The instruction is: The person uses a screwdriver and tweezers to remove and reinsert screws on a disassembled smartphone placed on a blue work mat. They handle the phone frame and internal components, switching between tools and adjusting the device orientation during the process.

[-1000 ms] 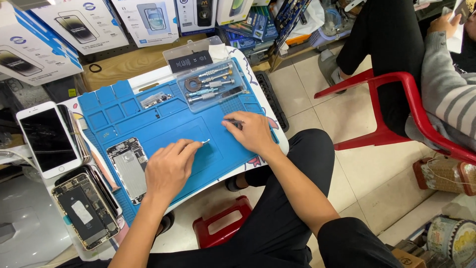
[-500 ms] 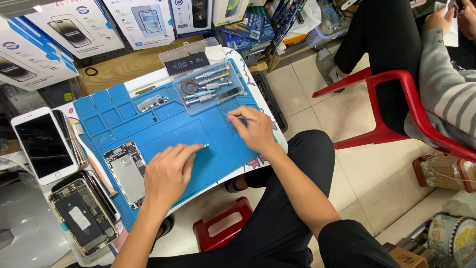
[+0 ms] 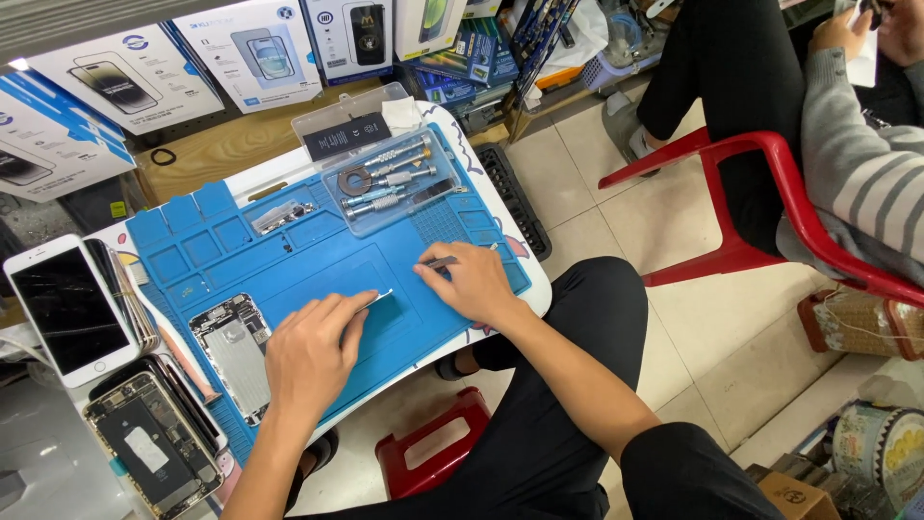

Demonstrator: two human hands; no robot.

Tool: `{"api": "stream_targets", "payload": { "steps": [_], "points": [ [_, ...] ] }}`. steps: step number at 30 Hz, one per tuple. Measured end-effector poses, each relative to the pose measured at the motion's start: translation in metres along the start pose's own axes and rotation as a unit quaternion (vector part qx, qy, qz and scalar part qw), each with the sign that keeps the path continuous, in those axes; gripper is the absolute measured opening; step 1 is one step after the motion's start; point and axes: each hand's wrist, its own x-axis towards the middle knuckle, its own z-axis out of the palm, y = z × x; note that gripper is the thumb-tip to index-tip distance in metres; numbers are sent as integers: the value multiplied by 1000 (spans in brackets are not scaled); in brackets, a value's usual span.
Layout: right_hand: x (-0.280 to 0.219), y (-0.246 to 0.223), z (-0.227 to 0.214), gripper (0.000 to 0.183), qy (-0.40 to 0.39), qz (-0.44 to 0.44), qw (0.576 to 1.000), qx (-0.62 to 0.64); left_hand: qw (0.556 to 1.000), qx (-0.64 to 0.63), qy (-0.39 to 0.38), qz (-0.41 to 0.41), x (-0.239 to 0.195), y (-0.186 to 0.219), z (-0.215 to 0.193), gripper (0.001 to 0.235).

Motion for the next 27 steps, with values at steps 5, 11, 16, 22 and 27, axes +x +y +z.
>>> {"api": "stream_targets", "payload": {
  "steps": [5, 11, 16, 22, 27],
  "points": [
    [7, -4, -2, 11, 50, -9, 999, 16, 1000, 12, 10, 12, 3, -2, 0, 15],
    [8, 13, 1, 15, 94, 44, 993, 48, 1000, 15, 8, 15, 4, 2, -2, 14],
    [7, 9, 11, 16, 77, 29, 994, 75, 1000, 18, 6, 15, -3, -7, 2, 16],
    [5, 19, 10, 12, 60, -29, 997, 30, 997, 45, 22, 60, -7, -12, 19, 29],
    [7, 16, 12, 15, 17, 12, 1000, 19, 997, 36, 14, 72, -8, -13, 17, 30]
  ]
}}
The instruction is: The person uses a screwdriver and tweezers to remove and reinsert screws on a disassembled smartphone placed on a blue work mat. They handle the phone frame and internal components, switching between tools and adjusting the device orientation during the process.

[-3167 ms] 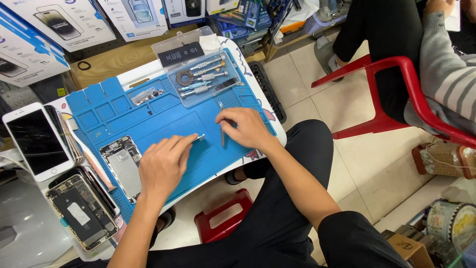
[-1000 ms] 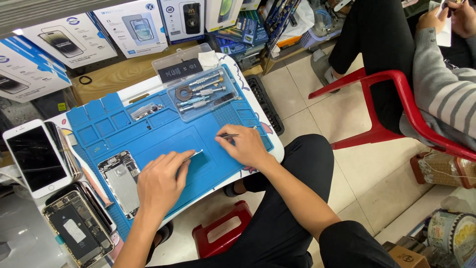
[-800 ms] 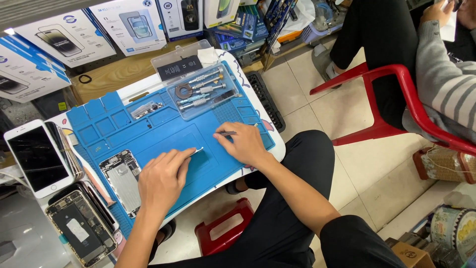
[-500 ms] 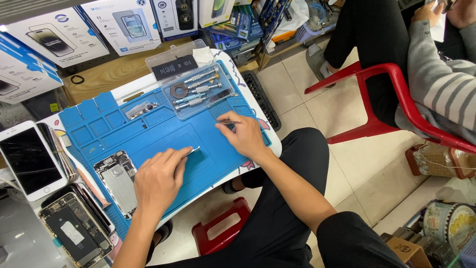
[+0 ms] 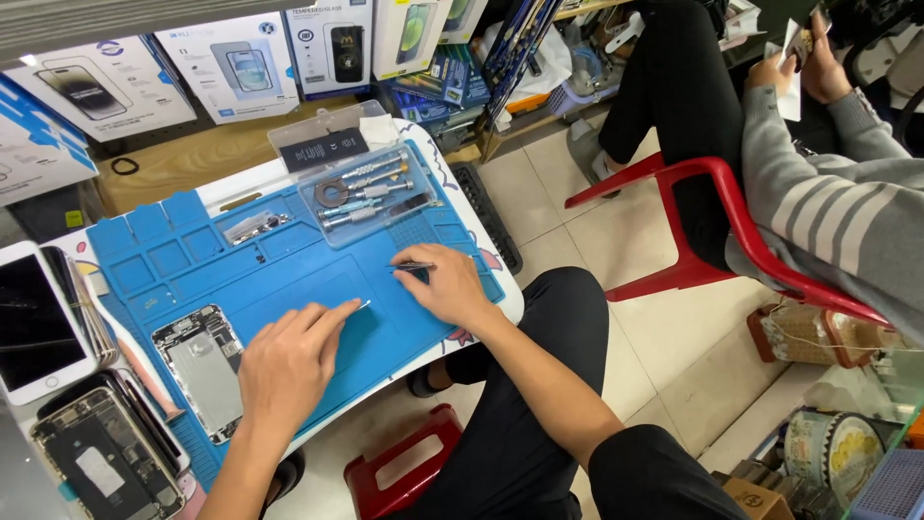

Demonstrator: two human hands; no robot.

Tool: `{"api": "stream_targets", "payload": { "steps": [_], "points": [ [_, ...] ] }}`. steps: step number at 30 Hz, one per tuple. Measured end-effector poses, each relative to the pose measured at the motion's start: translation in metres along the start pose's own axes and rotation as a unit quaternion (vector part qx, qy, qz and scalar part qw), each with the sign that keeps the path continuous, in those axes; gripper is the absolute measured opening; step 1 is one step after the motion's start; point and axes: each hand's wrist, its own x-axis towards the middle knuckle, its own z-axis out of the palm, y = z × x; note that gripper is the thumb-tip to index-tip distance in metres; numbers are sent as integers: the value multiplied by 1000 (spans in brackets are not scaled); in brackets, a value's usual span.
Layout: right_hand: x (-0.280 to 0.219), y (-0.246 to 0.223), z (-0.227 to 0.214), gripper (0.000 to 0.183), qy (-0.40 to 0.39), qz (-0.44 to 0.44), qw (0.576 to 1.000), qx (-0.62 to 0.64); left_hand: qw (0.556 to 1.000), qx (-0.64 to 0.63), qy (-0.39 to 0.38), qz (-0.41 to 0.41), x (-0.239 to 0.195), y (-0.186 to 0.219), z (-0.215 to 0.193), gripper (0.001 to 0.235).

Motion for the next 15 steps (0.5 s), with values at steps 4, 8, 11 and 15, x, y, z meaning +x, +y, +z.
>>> {"api": "stream_targets", "payload": {
  "steps": [4, 8, 11, 15],
  "points": [
    [-4, -19, -9, 15, 4, 19, 999, 30, 999, 11, -8, -46, 3, 8, -11, 21],
    [-4, -10, -6, 14, 20, 19, 999, 29, 999, -1, -21, -50, 5, 10, -14, 22],
    [0, -6, -7, 13, 56, 2, 997, 62, 998, -12, -26, -55, 5, 10, -15, 22],
    [6, 0, -9, 15, 97, 2, 984, 151, 999, -8, -22, -48, 6, 7, -14, 21]
  ]
}}
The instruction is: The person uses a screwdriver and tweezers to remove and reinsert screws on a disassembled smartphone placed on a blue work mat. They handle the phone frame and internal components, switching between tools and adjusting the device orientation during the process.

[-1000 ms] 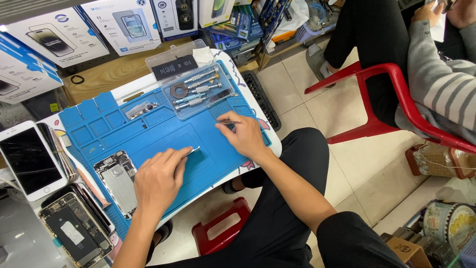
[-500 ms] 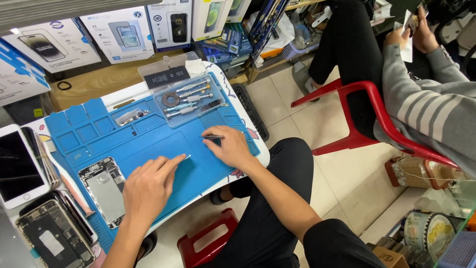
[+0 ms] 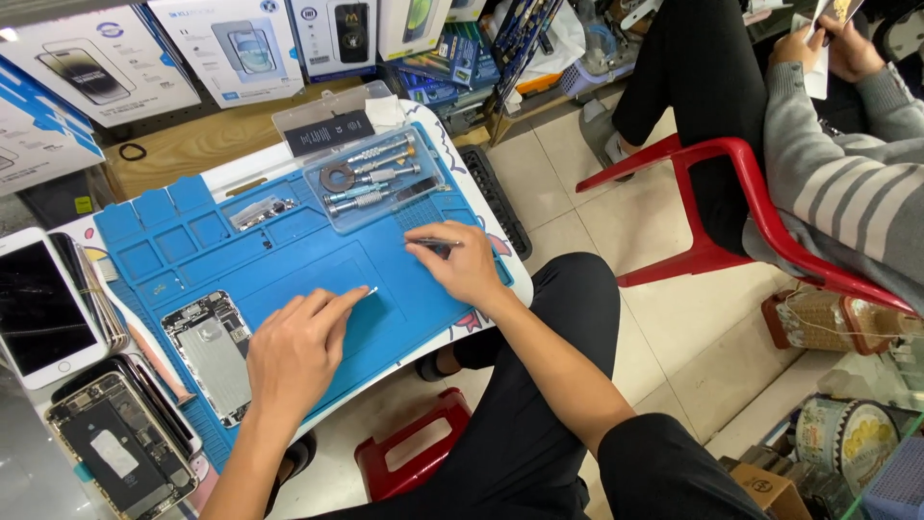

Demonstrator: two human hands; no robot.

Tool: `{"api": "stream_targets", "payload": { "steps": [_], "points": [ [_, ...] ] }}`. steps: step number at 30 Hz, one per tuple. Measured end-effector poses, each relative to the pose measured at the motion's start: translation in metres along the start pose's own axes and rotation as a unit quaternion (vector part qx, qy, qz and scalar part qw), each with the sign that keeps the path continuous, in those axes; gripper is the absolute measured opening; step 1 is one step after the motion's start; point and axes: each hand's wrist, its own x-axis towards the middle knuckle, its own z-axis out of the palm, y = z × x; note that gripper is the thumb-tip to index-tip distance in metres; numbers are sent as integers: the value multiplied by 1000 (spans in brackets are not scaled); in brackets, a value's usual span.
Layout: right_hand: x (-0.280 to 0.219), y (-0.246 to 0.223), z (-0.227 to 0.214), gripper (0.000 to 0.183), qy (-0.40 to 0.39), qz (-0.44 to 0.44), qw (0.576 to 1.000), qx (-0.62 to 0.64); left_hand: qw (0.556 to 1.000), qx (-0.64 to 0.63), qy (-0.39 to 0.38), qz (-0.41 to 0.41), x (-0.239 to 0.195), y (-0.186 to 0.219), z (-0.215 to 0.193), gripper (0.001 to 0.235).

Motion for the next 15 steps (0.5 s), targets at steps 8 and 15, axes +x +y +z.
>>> {"api": "stream_targets", "payload": {
  "steps": [8, 15],
  "points": [
    [-2, 0, 5, 12, -88, -29, 995, -43, 1000, -8, 4, 9, 0, -6, 8, 26],
    [-5, 11, 12, 14, -112, -56, 985, -119, 999, -33, -12, 19, -1, -12, 12, 33]
  ]
}}
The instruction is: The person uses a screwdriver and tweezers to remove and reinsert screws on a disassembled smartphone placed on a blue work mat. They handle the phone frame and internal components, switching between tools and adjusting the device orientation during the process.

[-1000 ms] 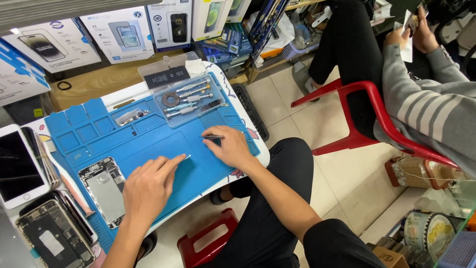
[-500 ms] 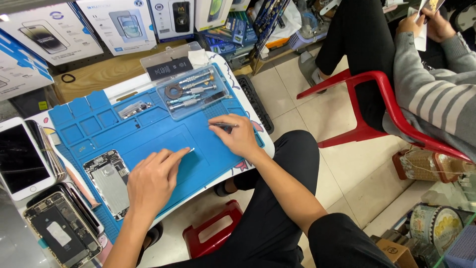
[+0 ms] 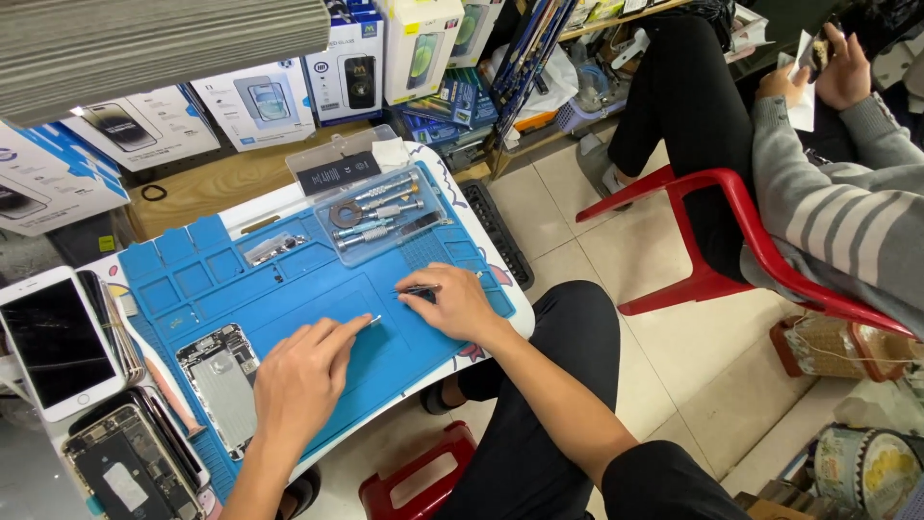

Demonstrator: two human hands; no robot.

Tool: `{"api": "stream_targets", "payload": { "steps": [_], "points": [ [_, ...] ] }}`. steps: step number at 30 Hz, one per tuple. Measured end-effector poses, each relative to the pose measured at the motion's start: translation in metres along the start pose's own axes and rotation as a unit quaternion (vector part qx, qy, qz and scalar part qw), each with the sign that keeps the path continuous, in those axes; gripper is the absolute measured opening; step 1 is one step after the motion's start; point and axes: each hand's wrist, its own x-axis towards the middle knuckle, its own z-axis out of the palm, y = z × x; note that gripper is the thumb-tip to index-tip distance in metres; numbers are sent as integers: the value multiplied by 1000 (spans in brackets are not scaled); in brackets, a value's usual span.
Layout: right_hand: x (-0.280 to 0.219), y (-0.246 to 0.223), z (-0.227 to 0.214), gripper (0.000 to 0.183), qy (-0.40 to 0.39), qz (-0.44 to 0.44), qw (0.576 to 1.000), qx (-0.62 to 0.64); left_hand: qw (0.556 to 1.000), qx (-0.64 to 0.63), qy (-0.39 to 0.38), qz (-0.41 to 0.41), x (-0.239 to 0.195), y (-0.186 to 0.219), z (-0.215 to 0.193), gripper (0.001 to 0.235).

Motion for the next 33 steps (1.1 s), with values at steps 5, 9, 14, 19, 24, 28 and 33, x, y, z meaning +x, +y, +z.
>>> {"api": "stream_targets", "payload": {
  "steps": [5, 9, 14, 19, 24, 28, 33],
  "points": [
    [6, 9, 0, 16, 10, 67, 997, 43, 1000, 9, 4, 4, -1, 0, 0, 32],
    [10, 5, -7, 13, 74, 51, 995, 43, 1000, 13, -3, 7, -3, -2, 2, 33],
    [6, -9, -9, 10, 66, 22, 994, 81, 1000, 13, -4, 8, -5, 0, -2, 33],
    [6, 2, -11, 11, 29, 24, 999, -13, 1000, 16, -12, 3, -1, 3, -3, 32],
    [9, -1, -8, 12, 23, 40, 999, -26, 999, 18, 39, -12, 4, 11, -11, 19],
    [12, -12, -10, 11, 10, 41, 999, -30, 999, 22, 28, -22, 1, 11, -16, 21],
    [12, -13, -14, 7, 16, 34, 998, -40, 1000, 16, 13, -15, 4, 11, -19, 21]
  ]
}}
